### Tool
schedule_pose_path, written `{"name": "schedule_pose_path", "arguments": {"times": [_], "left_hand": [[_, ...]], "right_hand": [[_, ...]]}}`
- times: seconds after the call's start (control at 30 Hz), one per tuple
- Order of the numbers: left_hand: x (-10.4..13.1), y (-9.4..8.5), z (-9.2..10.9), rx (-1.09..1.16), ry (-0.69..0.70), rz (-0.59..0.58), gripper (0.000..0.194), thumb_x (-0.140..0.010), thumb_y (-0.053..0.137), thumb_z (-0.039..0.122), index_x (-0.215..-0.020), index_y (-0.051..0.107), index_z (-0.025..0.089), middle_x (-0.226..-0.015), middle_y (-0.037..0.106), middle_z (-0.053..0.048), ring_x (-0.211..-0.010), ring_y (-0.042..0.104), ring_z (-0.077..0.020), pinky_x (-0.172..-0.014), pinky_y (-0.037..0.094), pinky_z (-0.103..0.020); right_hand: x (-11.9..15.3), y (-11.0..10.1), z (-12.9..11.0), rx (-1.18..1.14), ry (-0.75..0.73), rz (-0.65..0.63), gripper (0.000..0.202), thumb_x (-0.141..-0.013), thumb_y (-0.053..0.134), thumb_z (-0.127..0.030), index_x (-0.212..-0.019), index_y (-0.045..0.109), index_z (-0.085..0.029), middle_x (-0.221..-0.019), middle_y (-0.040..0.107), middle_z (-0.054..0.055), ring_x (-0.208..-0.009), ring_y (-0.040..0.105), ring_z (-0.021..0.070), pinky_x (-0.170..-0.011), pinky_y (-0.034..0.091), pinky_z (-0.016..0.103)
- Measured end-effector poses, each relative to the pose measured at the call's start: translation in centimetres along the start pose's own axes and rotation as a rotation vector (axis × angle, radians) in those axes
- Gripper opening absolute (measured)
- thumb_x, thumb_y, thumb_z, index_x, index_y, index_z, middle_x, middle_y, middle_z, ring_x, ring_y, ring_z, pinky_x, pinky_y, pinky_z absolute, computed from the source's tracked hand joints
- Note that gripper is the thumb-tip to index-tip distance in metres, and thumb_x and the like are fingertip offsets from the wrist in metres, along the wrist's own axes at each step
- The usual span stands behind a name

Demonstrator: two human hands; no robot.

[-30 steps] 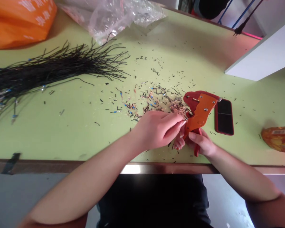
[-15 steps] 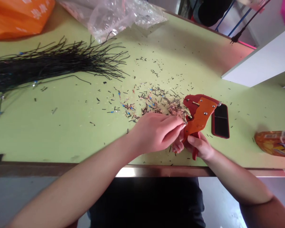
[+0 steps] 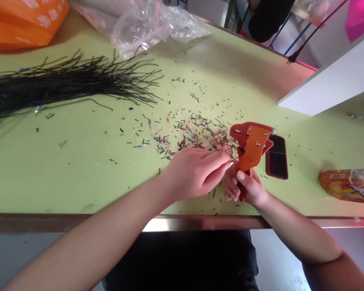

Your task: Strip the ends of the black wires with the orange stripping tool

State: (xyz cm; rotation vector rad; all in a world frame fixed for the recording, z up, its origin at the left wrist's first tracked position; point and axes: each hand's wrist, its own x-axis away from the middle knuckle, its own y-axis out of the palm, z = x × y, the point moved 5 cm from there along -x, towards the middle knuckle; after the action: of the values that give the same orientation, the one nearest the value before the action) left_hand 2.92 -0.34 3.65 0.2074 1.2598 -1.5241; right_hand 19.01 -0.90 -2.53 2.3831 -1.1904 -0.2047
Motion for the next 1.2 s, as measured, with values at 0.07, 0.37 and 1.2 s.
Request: {"name": "schedule_pose_path", "arguments": {"times": [0.07, 0.37, 1.2], "left_hand": [[0.0, 0.0, -0.2, 0.023, 0.0, 0.016, 0.016, -0.103, 0.054, 0.018, -0.091, 0.065, 0.017, -0.058, 0.059, 0.006, -0.048, 0.047, -0.0075, -0.05, 0.035, -0.023], [-0.3, -0.8, -3.1, 0.145, -0.226, 0.084, 0.021, -0.106, 0.054, 0.023, -0.09, 0.066, 0.018, -0.068, 0.069, 0.004, -0.053, 0.055, -0.0057, -0.054, 0.042, -0.017], [0.2, 0.4, -5.0, 0.235, -0.34, -0.117, 0.03, -0.108, 0.047, 0.034, -0.095, 0.069, 0.019, -0.073, 0.07, 0.001, -0.063, 0.062, -0.0112, -0.062, 0.049, -0.024]], "right_hand": [[-0.1, -0.1, -0.3, -0.037, -0.018, -0.014, 0.035, -0.101, 0.068, -0.047, -0.082, 0.057, -0.019, -0.057, 0.051, -0.008, -0.044, 0.049, 0.0091, -0.051, 0.052, 0.023], [0.3, 0.5, -0.3, -0.16, 0.113, -0.307, 0.041, -0.098, 0.068, -0.047, -0.119, 0.066, -0.012, -0.091, 0.067, 0.007, -0.085, 0.067, 0.02, -0.085, 0.053, 0.037], [1.1, 1.0, -0.5, -0.215, 0.227, -0.431, 0.028, -0.095, 0.067, -0.041, -0.1, 0.064, -0.014, -0.091, 0.066, 0.007, -0.087, 0.068, 0.0217, -0.079, 0.055, 0.035]]}}
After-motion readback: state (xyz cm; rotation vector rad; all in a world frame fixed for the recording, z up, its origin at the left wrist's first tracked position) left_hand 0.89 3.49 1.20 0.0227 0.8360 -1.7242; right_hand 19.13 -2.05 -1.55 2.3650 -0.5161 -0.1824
